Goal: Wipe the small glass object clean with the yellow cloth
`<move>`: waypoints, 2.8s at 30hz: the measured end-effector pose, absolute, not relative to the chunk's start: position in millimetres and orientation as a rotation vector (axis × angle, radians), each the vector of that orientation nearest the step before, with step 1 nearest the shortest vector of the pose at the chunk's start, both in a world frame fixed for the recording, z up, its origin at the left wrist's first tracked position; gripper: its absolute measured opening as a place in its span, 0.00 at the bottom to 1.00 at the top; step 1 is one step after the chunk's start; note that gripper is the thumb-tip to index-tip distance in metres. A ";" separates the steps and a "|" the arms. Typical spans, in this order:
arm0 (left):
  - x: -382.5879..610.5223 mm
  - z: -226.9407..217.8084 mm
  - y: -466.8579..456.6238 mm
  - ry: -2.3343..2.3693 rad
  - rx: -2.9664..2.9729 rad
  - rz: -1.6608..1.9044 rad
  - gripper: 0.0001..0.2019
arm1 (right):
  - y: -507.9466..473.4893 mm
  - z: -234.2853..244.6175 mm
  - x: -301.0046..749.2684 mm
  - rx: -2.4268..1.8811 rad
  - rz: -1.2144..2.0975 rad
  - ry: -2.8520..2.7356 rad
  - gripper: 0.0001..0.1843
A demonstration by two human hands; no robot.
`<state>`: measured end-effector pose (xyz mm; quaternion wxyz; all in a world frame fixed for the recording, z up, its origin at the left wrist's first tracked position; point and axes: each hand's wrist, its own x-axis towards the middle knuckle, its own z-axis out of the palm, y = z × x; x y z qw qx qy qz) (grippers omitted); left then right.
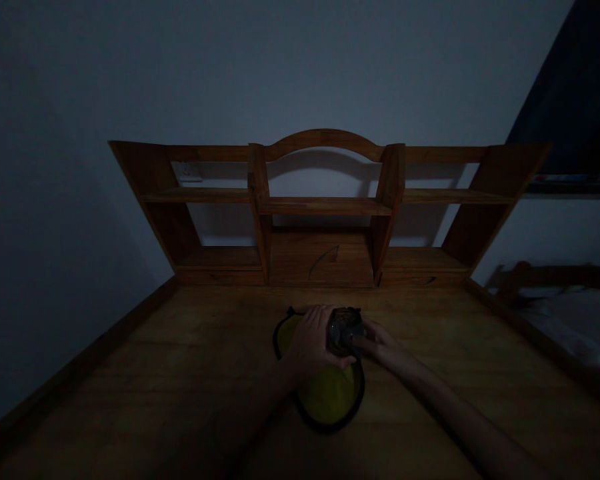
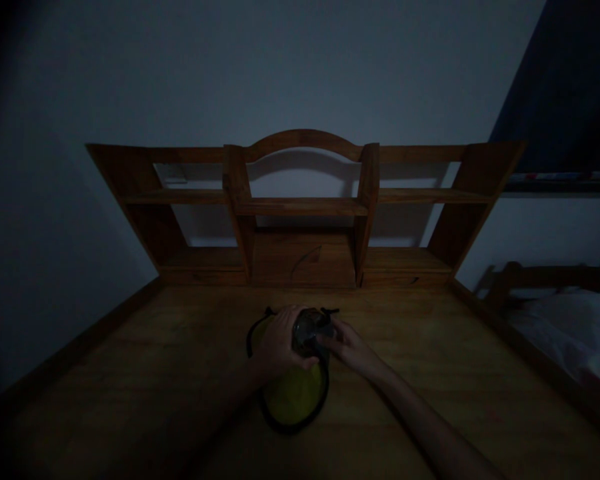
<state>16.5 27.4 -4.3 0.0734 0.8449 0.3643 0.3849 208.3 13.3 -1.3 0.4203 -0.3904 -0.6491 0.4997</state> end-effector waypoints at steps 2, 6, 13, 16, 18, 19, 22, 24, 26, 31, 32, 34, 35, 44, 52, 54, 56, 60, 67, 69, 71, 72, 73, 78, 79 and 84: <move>16.9 -3.2 26.7 1.090 2.567 1.132 0.47 | 14.8 -2.4 208.9 -0.975 1.257 -1.614 0.25; 17.9 0.1 25.5 1.078 2.625 1.126 0.49 | 17.8 -5.7 211.2 -0.992 1.220 -1.600 0.24; 16.7 0.6 25.5 1.095 2.565 1.181 0.45 | 22.7 -10.1 212.8 -1.188 1.067 -1.622 0.23; 16.1 0.2 25.9 1.103 2.528 1.190 0.45 | 20.7 -8.9 210.5 -1.164 1.020 -1.641 0.22; 16.1 0.4 25.9 1.098 2.532 1.182 0.44 | 18.4 -8.7 208.6 -1.082 1.036 -1.646 0.22; 16.2 0.5 25.8 1.096 2.541 1.178 0.44 | 17.4 -9.0 207.8 -1.040 1.053 -1.651 0.22; 17.1 1.4 25.1 1.091 2.584 1.164 0.42 | 15.8 -11.6 206.6 -0.951 1.095 -1.655 0.23; 18.0 2.7 24.2 1.084 2.630 1.144 0.42 | 16.5 -14.3 207.3 -0.929 1.098 -1.665 0.25; 19.0 4.5 23.2 1.067 2.686 1.121 0.43 | 17.9 -17.0 209.0 -0.942 1.063 -1.673 0.25; 20.9 8.3 21.6 1.023 2.774 1.092 0.46 | 18.2 -20.0 212.8 -0.987 0.939 -1.742 0.26; 21.0 8.1 21.7 1.021 2.777 1.094 0.46 | 17.4 -19.9 213.1 -1.006 0.900 -1.770 0.26; 21.0 6.6 22.6 1.027 2.771 1.112 0.46 | 15.6 -19.1 213.4 -1.066 0.804 -1.822 0.25; 20.9 5.4 23.2 1.034 2.763 1.127 0.47 | 14.9 -18.5 213.4 -1.099 0.753 -1.841 0.24; 22.0 -2.8 26.0 1.092 2.661 1.169 0.45 | 13.0 -10.5 216.9 -1.196 0.521 -1.870 0.16; 19.6 -7.4 31.9 1.152 2.598 1.206 0.46 | 9.8 -6.9 213.3 -1.238 0.465 -1.857 0.13; 19.2 -7.7 31.7 1.165 2.606 1.215 0.47 | 9.6 -6.1 211.0 -1.249 0.495 -1.840 0.13; 18.8 -6.9 30.8 1.166 2.613 1.235 0.47 | 9.1 -5.3 209.4 -1.245 0.533 -1.822 0.13; 17.5 -3.7 30.0 1.147 2.607 1.217 0.45 | 7.5 -4.9 207.3 -1.231 0.590 -1.780 0.14; 16.3 -7.1 33.8 1.135 2.626 1.209 0.46 | 7.5 -5.3 204.9 -1.159 0.701 -1.790 0.21; 16.8 -8.2 33.8 1.121 2.658 1.193 0.46 | 6.9 -4.4 204.9 -1.138 0.727 -1.801 0.20; 17.3 -8.6 33.3 1.108 2.678 1.189 0.45 | 6.3 -3.4 205.2 -1.119 0.749 -1.802 0.18; 17.5 -8.7 33.0 1.108 2.682 1.193 0.45 | 6.3 -3.1 205.5 -1.116 0.752 -1.800 0.17; 17.7 -8.9 32.8 1.109 2.686 1.197 0.45 | 6.4 -2.9 205.8 -1.119 0.751 -1.803 0.16; 18.2 -9.7 34.0 1.119 2.713 1.187 0.44 | 9.0 -3.1 208.7 -1.120 0.695 -1.808 0.12; 18.2 -9.6 34.3 1.116 2.714 1.186 0.44 | 9.5 -3.1 209.4 -1.121 0.683 -1.807 0.12; 17.1 -6.8 32.3 1.120 2.676 1.224 0.46 | 9.1 -1.4 210.9 -1.141 0.656 -1.768 0.11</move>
